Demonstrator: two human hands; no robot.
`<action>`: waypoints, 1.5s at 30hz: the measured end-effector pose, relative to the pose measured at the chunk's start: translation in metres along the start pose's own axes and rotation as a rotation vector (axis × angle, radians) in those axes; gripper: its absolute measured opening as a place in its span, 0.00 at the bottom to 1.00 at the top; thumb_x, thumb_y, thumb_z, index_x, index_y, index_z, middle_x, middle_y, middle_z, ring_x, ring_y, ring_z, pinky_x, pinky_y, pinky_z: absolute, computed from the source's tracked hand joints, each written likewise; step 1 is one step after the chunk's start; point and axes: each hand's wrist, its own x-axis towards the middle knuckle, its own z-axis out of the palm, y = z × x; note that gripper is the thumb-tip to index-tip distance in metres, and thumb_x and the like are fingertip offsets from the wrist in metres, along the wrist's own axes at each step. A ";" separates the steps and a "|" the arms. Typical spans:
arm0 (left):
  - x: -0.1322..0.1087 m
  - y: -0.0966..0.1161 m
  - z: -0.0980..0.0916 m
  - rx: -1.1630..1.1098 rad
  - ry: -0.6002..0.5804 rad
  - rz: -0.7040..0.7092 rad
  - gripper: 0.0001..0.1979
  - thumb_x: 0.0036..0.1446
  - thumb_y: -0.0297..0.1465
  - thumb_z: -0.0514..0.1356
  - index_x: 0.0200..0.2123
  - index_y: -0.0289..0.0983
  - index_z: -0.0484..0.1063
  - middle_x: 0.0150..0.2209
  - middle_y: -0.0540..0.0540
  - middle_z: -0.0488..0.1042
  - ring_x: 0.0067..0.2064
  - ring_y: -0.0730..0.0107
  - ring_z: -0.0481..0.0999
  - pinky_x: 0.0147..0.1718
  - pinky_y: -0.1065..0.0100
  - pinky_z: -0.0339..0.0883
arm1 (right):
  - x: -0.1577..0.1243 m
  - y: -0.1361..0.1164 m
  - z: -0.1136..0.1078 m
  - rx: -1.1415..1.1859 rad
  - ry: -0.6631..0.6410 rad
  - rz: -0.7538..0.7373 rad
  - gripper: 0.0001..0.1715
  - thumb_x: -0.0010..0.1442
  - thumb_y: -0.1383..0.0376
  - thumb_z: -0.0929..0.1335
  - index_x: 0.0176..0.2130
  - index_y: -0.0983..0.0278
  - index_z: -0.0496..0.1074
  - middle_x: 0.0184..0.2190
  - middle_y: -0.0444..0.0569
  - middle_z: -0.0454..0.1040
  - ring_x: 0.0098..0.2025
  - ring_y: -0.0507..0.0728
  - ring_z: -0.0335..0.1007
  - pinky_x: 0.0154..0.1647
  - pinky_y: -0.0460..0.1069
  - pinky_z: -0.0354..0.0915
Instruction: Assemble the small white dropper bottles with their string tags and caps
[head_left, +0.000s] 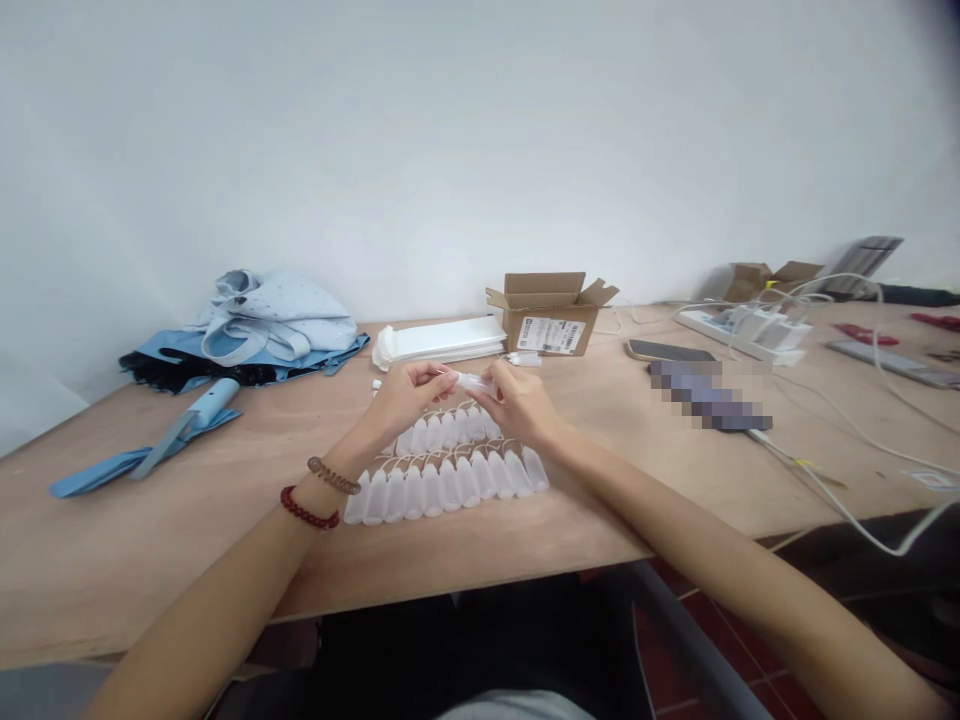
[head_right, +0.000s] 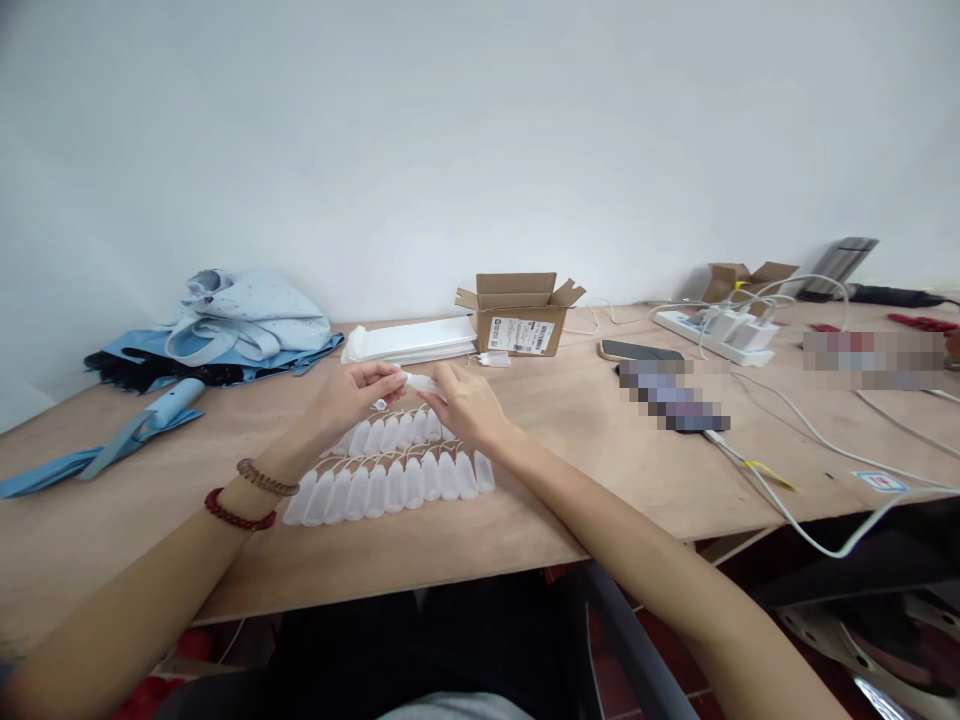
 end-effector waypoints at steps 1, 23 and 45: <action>0.000 -0.001 -0.001 -0.010 -0.012 -0.003 0.16 0.48 0.42 0.64 0.32 0.34 0.75 0.27 0.46 0.75 0.29 0.70 0.70 0.31 0.68 0.64 | 0.000 0.000 0.000 0.009 0.000 -0.005 0.12 0.62 0.58 0.64 0.31 0.62 0.62 0.27 0.48 0.69 0.28 0.54 0.64 0.29 0.46 0.56; 0.000 0.002 -0.001 -0.099 0.010 0.184 0.19 0.45 0.32 0.67 0.40 0.37 0.67 0.35 0.46 0.76 0.39 0.67 0.76 0.38 0.67 0.70 | 0.001 0.008 0.003 -0.086 0.168 -0.218 0.10 0.63 0.60 0.63 0.33 0.64 0.63 0.27 0.49 0.68 0.27 0.54 0.63 0.28 0.47 0.57; 0.000 0.000 0.000 -0.168 -0.030 0.156 0.26 0.41 0.30 0.70 0.46 0.36 0.67 0.36 0.46 0.76 0.40 0.68 0.75 0.42 0.66 0.69 | 0.000 0.010 0.005 -0.002 0.211 -0.199 0.08 0.62 0.60 0.65 0.35 0.62 0.61 0.32 0.51 0.70 0.31 0.56 0.65 0.29 0.48 0.62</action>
